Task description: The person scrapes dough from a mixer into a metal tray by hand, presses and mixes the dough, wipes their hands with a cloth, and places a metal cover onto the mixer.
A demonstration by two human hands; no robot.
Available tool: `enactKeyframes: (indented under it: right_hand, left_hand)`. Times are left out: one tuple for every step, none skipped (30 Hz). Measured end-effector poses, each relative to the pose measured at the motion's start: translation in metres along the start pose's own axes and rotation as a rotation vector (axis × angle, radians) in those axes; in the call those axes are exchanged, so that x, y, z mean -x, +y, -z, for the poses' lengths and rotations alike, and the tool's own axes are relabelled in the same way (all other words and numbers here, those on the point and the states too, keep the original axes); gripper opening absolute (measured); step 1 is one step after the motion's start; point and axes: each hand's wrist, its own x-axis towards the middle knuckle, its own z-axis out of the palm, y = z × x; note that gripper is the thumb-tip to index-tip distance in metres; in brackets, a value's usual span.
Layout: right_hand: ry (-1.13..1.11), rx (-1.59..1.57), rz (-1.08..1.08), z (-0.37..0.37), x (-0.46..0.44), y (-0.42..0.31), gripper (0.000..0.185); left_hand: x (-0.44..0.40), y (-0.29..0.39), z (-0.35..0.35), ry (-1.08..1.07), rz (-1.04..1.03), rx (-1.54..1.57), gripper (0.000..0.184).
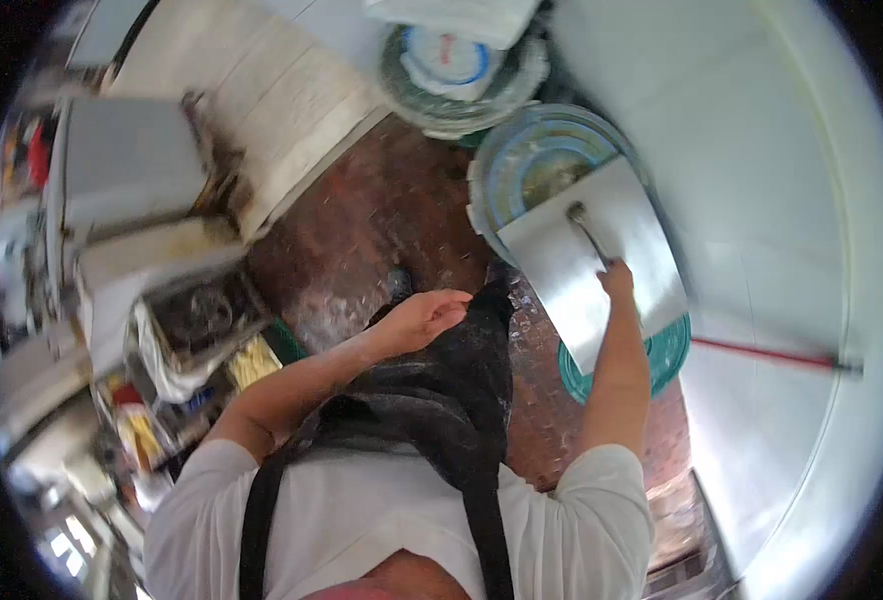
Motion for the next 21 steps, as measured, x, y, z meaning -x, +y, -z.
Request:
enactKeyframes:
  right_hand:
    - [-0.088, 0.022, 0.018, -0.004, -0.006, 0.004, 0.059]
    - [-0.143, 0.026, 0.0, -0.006, -0.011, 0.004, 0.056]
    - [-0.194, 0.034, -0.02, -0.005, -0.014, 0.007, 0.055]
    - [-0.155, 0.012, 0.221, -0.024, -0.026, 0.033, 0.051]
    - [-0.248, -0.097, 0.099, -0.017, -0.025, 0.024, 0.052]
    - [-0.296, -0.007, 0.111, -0.006, -0.019, 0.014, 0.061]
    - [-0.111, 0.144, 0.183, -0.023, -0.017, 0.03, 0.06]
    - [-0.054, 0.158, 0.14, -0.01, -0.001, 0.017, 0.054]
    - [0.043, 0.283, 0.317, -0.007, 0.008, 0.021, 0.05]
    - [0.162, 0.395, 0.485, -0.004, 0.016, 0.026, 0.046]
    - [0.079, 0.362, 0.395, 0.009, 0.024, 0.017, 0.041]
    - [0.001, 0.33, 0.3, 0.022, 0.039, 0.006, 0.036]
    - [0.042, 0.318, 0.374, 0.033, 0.051, -0.001, 0.032]
    - [0.082, 0.305, 0.451, 0.04, 0.061, -0.017, 0.029]
    - [0.1, 0.193, 0.337, 0.062, 0.091, -0.064, 0.03]
    - [0.118, 0.077, 0.228, 0.09, 0.123, -0.127, 0.032]
    - [0.081, 0.172, 0.313, 0.088, 0.126, -0.141, 0.036]
    - [0.052, 0.265, 0.399, 0.08, 0.117, -0.143, 0.04]
    - [0.078, 0.263, 0.454, 0.078, 0.119, -0.184, 0.04]
    - [0.084, 0.263, 0.517, 0.077, 0.133, -0.224, 0.041]
    - [0.087, 0.27, 0.573, 0.075, 0.147, -0.259, 0.042]
  left_hand:
    - [-0.001, -0.003, 0.001, -0.035, 0.02, -0.023, 0.04]
    - [-0.005, -0.009, 0.0, 0.024, 0.049, 0.002, 0.04]
    - [-0.009, -0.016, -0.002, 0.034, 0.003, -0.035, 0.04]
    - [-0.01, -0.021, -0.004, 0.047, -0.037, -0.073, 0.039]
    - [-0.009, -0.022, -0.002, 0.077, -0.043, -0.039, 0.039]
    - [-0.007, -0.022, 0.001, 0.109, -0.055, -0.004, 0.04]
    - [-0.001, -0.024, 0.007, 0.172, -0.026, 0.02, 0.04]
    - [0.007, -0.026, 0.011, 0.199, -0.069, 0.02, 0.04]
    - [0.014, -0.028, 0.016, 0.222, -0.124, 0.012, 0.04]
    - [0.022, -0.031, 0.021, 0.264, -0.125, 0.019, 0.04]
    - [0.03, -0.035, 0.027, 0.271, -0.11, 0.017, 0.041]
    - [0.041, -0.04, 0.033, 0.275, -0.099, 0.013, 0.041]
    - [0.052, -0.046, 0.039, 0.313, -0.106, 0.019, 0.041]
    - [0.064, -0.054, 0.042, 0.331, -0.127, 0.048, 0.041]
    - [0.079, -0.063, 0.045, 0.35, -0.149, 0.08, 0.041]
    - [0.094, -0.07, 0.05, 0.373, -0.157, 0.086, 0.042]
    - [0.117, -0.079, 0.054, 0.421, -0.172, 0.088, 0.042]
    - [0.138, -0.09, 0.059, 0.466, -0.193, 0.108, 0.042]
    - [0.158, -0.104, 0.07, 0.515, -0.219, 0.121, 0.041]
    - [0.182, -0.122, 0.08, 0.571, -0.239, 0.113, 0.041]
    - [0.208, -0.144, 0.084, 0.623, -0.23, 0.159, 0.042]
